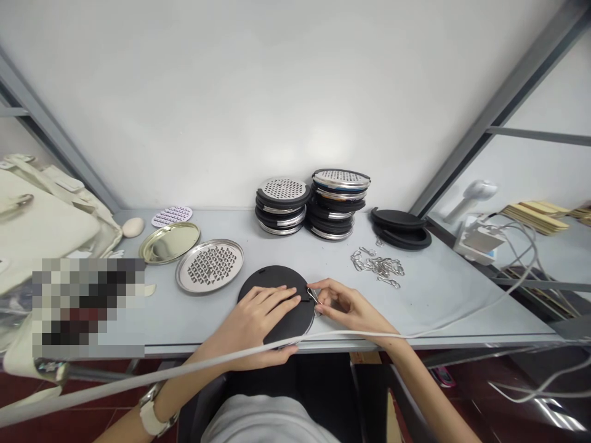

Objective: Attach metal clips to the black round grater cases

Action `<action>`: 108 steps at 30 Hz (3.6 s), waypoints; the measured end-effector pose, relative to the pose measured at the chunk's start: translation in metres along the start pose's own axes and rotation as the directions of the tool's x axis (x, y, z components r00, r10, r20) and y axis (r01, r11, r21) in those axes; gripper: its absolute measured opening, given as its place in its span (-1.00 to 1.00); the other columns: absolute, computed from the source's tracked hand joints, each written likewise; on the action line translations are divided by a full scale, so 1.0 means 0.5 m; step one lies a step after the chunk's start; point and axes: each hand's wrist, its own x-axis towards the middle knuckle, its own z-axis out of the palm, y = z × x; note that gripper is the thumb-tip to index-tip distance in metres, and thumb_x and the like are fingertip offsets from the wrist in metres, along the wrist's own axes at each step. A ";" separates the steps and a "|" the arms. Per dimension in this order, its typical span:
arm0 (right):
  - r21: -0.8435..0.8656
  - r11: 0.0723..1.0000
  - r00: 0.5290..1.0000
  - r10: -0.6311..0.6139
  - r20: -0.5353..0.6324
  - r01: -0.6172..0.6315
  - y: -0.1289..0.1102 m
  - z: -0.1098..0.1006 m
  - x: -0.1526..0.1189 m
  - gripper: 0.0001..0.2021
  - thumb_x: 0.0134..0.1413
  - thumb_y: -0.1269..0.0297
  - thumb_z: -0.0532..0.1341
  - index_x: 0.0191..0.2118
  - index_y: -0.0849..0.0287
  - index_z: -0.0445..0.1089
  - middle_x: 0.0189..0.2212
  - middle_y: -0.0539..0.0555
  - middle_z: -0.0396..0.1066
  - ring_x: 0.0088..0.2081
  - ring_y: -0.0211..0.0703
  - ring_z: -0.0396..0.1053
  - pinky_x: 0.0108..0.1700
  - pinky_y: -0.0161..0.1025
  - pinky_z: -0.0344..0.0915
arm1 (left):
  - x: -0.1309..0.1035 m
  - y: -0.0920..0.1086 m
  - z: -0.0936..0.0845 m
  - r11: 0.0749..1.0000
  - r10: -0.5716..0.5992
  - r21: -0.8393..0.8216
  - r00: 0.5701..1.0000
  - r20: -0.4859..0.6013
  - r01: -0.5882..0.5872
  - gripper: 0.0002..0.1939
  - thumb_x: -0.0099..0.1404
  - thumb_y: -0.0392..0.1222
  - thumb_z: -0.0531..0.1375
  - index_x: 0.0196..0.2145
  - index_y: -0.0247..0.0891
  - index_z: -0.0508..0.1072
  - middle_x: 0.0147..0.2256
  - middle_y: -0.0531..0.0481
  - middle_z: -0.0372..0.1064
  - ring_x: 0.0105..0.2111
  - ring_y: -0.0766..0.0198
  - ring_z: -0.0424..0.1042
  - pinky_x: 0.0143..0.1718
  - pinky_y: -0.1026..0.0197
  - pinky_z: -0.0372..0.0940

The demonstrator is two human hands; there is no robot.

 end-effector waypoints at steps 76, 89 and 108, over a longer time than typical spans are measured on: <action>0.330 0.936 0.992 0.112 0.060 -0.126 0.005 -0.015 0.029 -0.67 -0.13 0.33 0.42 -0.18 0.22 0.43 -0.44 -0.01 0.48 -0.38 -0.23 0.44 -0.23 -0.25 0.33 | 0.009 0.002 0.008 0.998 -0.059 -0.038 0.998 -0.014 0.058 -0.32 0.08 -0.05 0.21 0.17 -0.12 0.23 0.18 0.05 0.21 0.14 0.08 0.19 0.16 0.02 0.01; 0.254 0.960 0.992 0.109 0.063 -0.122 -0.001 -0.017 0.015 -0.64 -0.08 0.29 0.40 -0.11 0.20 0.42 -0.41 -0.01 0.47 -0.34 -0.22 0.46 -0.19 -0.24 0.36 | 0.008 -0.004 -0.001 0.997 -0.018 -0.074 1.000 0.014 0.019 -0.30 0.10 0.00 0.23 0.19 -0.11 0.20 0.19 0.01 0.20 0.16 0.08 0.18 0.13 0.03 0.02; 0.264 0.959 0.994 0.091 0.059 -0.104 0.005 -0.014 0.013 -0.65 -0.04 0.29 0.38 -0.09 0.19 0.40 -0.41 -0.03 0.45 -0.33 -0.25 0.45 -0.19 -0.27 0.35 | 0.003 -0.002 -0.001 0.999 -0.015 -0.044 1.000 0.024 0.016 -0.30 0.13 -0.03 0.24 0.21 -0.12 0.17 0.20 -0.01 0.18 0.18 0.08 0.17 0.16 0.02 0.03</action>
